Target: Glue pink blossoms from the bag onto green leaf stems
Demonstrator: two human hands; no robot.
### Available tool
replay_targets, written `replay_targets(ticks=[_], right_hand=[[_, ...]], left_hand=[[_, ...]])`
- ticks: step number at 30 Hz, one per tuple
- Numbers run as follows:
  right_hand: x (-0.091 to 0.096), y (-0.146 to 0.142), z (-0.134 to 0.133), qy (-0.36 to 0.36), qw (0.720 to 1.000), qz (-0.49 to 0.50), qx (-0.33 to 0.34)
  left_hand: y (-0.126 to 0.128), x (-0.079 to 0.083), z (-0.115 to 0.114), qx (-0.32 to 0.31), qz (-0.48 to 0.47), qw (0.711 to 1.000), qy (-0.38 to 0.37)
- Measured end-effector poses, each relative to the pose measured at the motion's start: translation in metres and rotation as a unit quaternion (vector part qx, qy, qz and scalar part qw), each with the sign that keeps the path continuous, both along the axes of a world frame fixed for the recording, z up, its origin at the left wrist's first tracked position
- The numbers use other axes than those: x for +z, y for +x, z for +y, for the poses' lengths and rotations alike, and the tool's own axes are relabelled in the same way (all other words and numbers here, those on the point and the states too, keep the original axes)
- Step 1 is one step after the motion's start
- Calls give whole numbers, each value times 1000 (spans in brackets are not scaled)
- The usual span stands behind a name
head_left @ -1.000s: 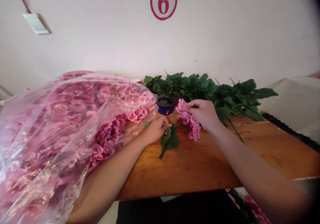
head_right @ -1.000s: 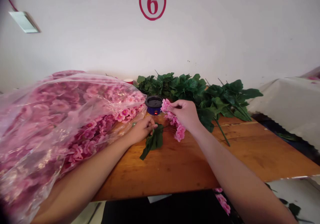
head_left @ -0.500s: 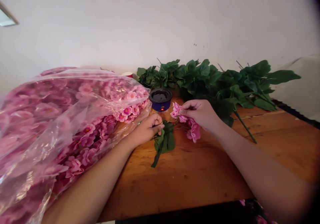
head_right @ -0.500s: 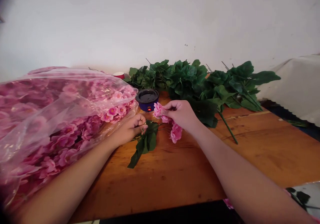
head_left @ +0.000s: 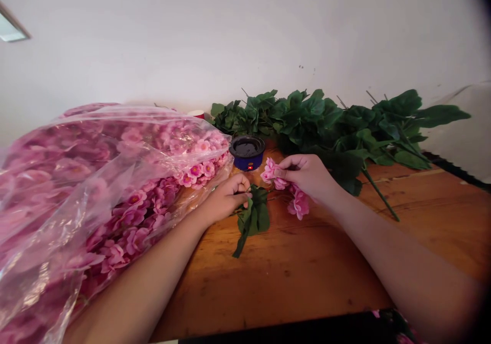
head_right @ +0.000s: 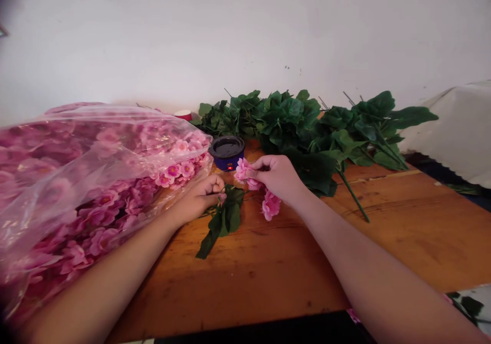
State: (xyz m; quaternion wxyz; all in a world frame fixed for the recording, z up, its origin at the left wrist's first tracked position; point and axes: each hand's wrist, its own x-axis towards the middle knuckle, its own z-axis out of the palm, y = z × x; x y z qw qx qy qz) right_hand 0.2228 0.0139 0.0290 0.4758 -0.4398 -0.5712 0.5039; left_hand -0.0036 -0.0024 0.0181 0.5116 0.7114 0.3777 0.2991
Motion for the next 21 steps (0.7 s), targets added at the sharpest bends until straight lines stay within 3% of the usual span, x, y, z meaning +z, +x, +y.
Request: replay_targets(ticks=[5, 8, 11, 13, 17, 21], right_hand=[[-1, 1, 0, 15, 997, -65, 45], [5, 3, -4, 103, 979, -177, -9], [17, 2, -13, 304, 911, -271, -60], [22, 1, -18, 384, 866, -320, -16], [19, 1, -14, 380, 819, -418, 100], [6, 2, 1, 378, 804, -440, 132]], left_hand=[[0, -3, 2, -10, -18, 1000, -11], [0, -5, 3, -12, -31, 999, -21], [0, -6, 3, -10, -41, 999, -19], [0, -6, 3, -11, -41, 999, -18], [0, -6, 2, -17, -41, 999, -16], [1, -5, 1, -22, -27, 999, -1]])
